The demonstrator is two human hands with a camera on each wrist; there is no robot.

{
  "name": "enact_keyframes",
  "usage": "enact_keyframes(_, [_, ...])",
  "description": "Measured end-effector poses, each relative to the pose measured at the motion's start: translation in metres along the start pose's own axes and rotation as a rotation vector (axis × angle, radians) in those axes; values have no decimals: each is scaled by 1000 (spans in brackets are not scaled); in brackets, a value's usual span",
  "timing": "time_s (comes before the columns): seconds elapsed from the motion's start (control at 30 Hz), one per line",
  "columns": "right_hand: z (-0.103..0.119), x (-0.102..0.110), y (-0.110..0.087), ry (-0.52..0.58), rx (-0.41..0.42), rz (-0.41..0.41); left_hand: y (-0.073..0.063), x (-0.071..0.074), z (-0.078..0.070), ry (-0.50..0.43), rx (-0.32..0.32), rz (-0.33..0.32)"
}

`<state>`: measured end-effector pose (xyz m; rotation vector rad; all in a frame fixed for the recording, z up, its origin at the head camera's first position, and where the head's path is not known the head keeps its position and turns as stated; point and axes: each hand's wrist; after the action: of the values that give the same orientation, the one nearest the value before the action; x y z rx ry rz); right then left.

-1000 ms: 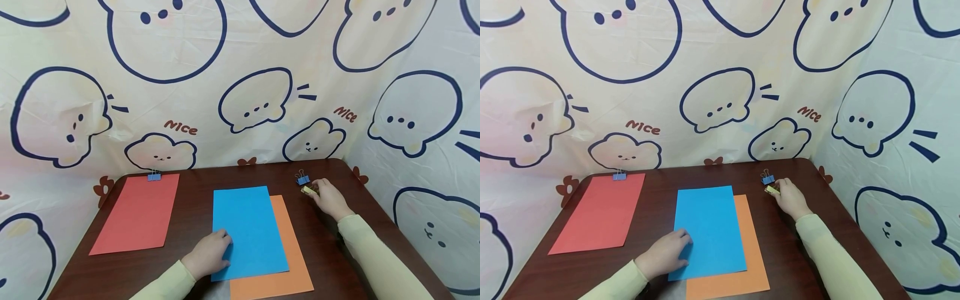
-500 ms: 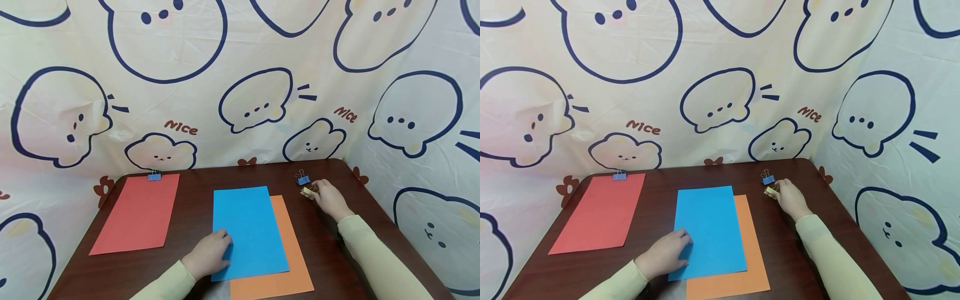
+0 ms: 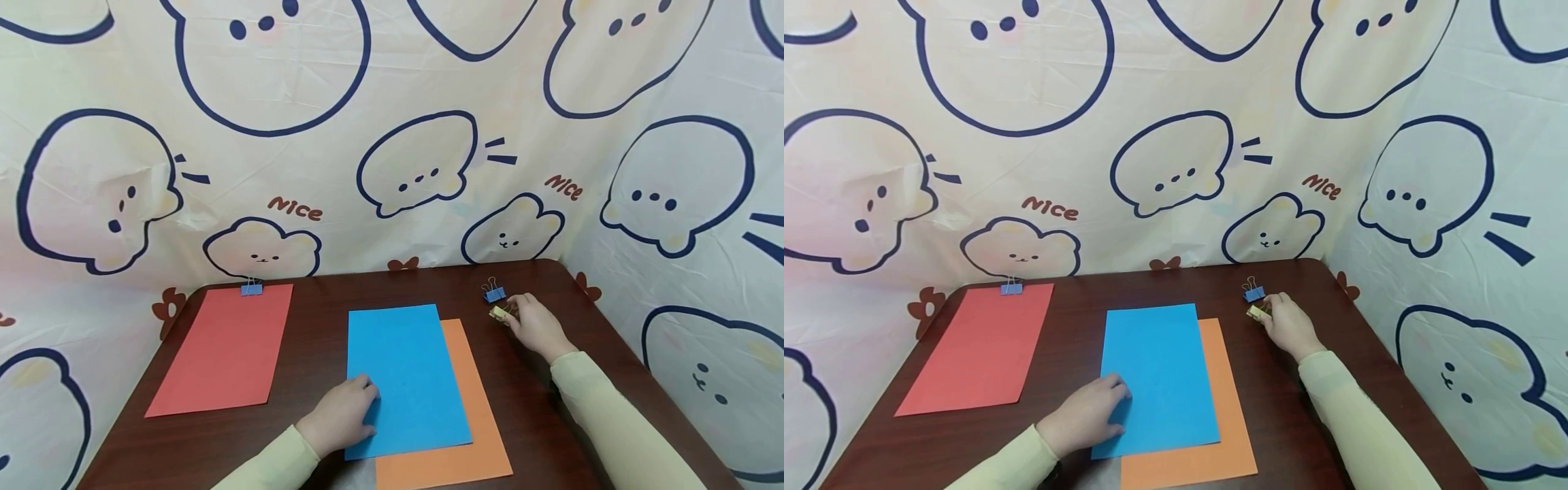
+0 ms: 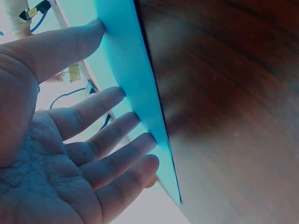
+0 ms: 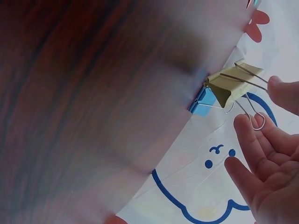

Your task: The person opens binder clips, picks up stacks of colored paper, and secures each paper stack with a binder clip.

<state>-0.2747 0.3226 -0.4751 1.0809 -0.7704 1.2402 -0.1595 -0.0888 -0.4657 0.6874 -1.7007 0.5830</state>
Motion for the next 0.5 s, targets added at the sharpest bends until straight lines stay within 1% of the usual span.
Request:
enact_keyframes(0.13, [0, 0, -1, -2, -2, 9, 0, 0, 0, 1, -2, 0])
enact_keyframes(0.33, [-1, -1, -1, -2, 7, 0, 2, -1, 2, 1, -14, -11])
enact_keyframes(0.5, [-1, -1, -1, 5, 7, 1, 5, 0, 7, -50, -5, -33])
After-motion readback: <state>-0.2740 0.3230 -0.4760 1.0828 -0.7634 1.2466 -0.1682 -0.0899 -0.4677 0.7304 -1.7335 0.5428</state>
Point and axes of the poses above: each hand's wrist, its own y-axis towards the middle knuckle, its own x-axis out of the back of the hand, z = x × y, and after that the axes turned 8 degrees about -x, right-handed
